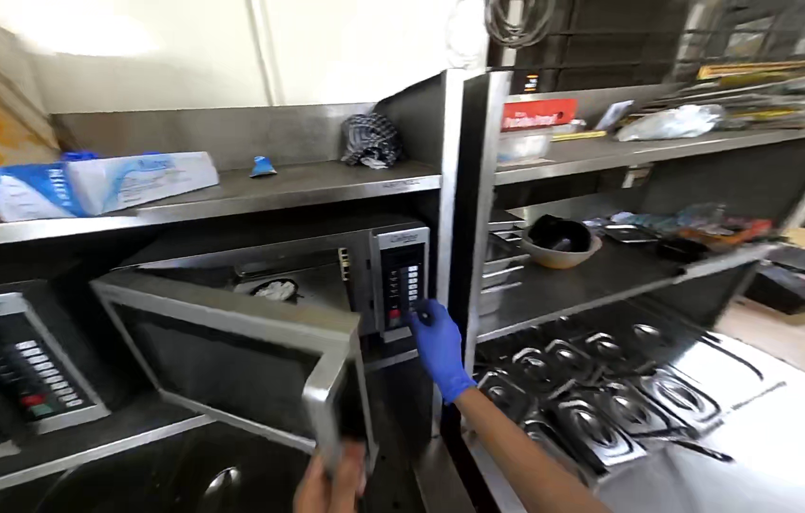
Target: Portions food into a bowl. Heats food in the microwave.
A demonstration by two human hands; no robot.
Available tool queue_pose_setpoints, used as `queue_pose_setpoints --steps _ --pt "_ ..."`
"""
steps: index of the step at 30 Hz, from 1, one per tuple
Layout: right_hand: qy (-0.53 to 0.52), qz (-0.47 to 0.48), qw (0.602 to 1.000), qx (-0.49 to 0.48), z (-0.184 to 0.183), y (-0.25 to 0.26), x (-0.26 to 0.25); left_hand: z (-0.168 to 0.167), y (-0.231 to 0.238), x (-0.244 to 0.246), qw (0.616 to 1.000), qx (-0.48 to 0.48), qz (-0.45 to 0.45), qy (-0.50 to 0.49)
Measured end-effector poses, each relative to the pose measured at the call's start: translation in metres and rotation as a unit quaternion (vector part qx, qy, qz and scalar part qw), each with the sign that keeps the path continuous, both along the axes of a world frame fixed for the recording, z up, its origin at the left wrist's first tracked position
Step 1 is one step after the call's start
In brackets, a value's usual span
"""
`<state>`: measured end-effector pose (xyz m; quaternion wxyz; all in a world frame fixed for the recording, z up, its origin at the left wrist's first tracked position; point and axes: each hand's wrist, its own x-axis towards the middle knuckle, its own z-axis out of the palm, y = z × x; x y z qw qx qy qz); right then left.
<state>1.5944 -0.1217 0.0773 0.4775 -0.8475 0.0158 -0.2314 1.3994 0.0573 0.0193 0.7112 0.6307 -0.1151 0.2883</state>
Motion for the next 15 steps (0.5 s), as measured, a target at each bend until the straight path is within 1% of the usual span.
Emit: queue_pose_setpoints --steps 2,4,7,10,15 --pt "-0.022 -0.029 0.999 -0.031 0.011 -0.02 0.007 0.013 -0.023 0.064 0.999 0.035 0.001 0.029" --pt "-0.015 -0.032 0.997 -0.066 0.019 -0.035 0.012 0.022 -0.036 0.122 0.994 0.088 0.023 0.061" --pt "-0.003 -0.036 0.989 -0.141 0.035 -0.04 0.013 0.026 -0.038 0.184 0.991 0.124 0.039 0.043" --pt "-0.009 -0.036 0.983 -0.18 0.046 -0.034 0.006 0.022 -0.035 0.205 0.989 0.14 0.05 0.029" --pt "-0.02 -0.059 0.972 -0.227 0.048 -0.016 0.006 0.018 -0.034 0.205 0.99 0.13 0.05 0.017"
